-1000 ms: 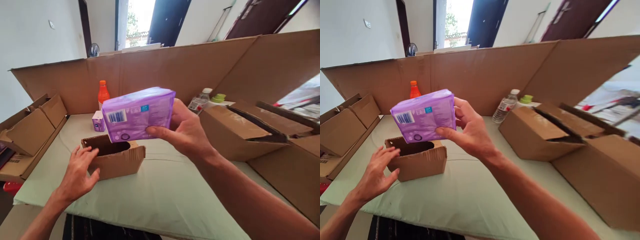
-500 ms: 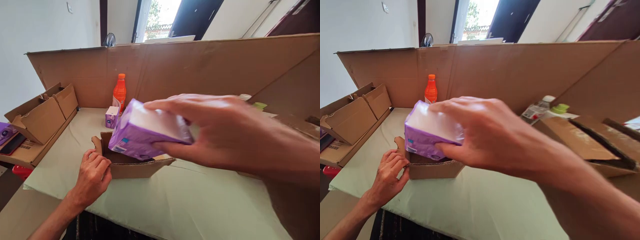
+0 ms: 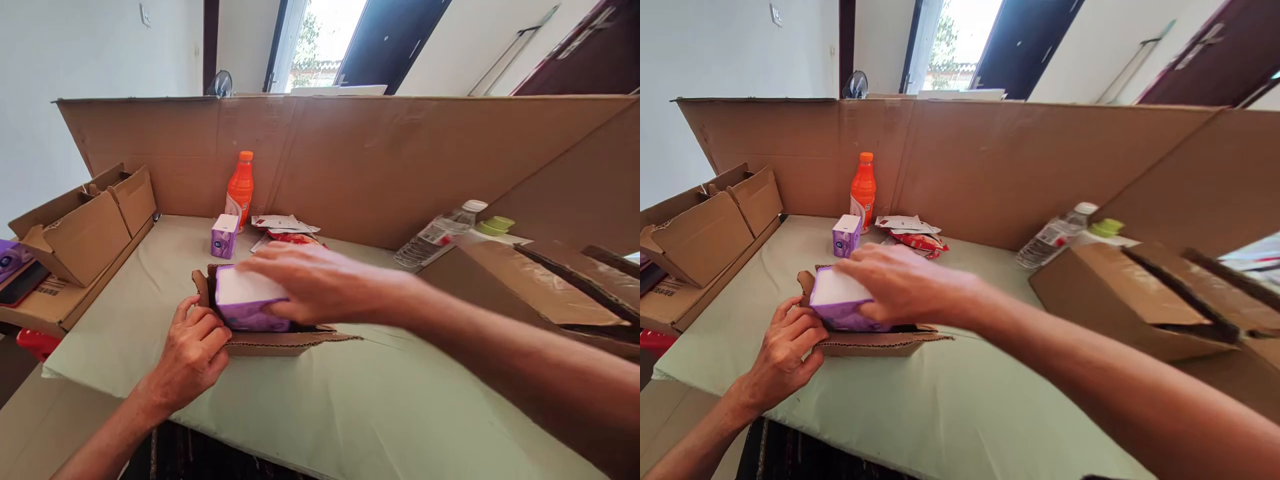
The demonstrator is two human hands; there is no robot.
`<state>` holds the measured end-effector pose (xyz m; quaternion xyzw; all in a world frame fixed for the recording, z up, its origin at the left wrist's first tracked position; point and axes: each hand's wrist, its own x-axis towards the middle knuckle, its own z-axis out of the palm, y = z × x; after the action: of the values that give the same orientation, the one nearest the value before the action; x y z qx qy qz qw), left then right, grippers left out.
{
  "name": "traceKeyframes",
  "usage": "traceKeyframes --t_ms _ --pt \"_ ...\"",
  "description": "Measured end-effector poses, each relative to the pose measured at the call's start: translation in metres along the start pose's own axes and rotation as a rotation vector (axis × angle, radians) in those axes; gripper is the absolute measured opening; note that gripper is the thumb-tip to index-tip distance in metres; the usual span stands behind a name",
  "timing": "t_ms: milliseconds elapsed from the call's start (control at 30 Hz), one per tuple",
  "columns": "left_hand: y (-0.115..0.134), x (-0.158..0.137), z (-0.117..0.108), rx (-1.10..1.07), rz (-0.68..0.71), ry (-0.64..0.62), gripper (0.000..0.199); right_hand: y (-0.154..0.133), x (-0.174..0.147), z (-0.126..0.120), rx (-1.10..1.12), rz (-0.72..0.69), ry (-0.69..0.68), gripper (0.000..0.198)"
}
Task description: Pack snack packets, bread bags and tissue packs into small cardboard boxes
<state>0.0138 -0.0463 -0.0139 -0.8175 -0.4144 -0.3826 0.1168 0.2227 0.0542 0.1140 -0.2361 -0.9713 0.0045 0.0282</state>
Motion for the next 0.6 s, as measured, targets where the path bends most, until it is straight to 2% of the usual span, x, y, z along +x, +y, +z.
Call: traceKeyframes --t_ms 100,233,333,433,500,567,600 --pt "0.0 0.0 -0.002 0.028 0.0 -0.01 0.019 -0.007 0.011 0.036 0.054 0.032 -0.067 0.032" --pt "0.003 -0.001 -0.007 0.031 -0.004 -0.03 0.021 0.0 0.019 0.074 0.178 0.13 -0.298 0.043" --pt "0.004 0.001 -0.01 0.053 -0.013 -0.061 0.024 0.007 0.018 0.089 0.238 0.169 -0.264 0.043" --pt "0.003 0.008 -0.01 0.043 0.0 -0.198 0.024 0.009 0.011 0.089 0.271 0.14 -0.226 0.044" --pt "0.001 0.013 -0.01 0.044 -0.002 -0.314 0.027 0.011 0.006 0.076 0.27 0.052 -0.177 0.043" --pt "-0.002 0.017 -0.009 0.057 -0.01 -0.391 0.027 0.018 0.005 0.054 0.288 0.001 -0.035 0.034" --pt "-0.003 0.018 -0.008 0.067 -0.013 -0.41 0.027 0.025 0.008 0.041 0.298 0.024 0.064 0.027"
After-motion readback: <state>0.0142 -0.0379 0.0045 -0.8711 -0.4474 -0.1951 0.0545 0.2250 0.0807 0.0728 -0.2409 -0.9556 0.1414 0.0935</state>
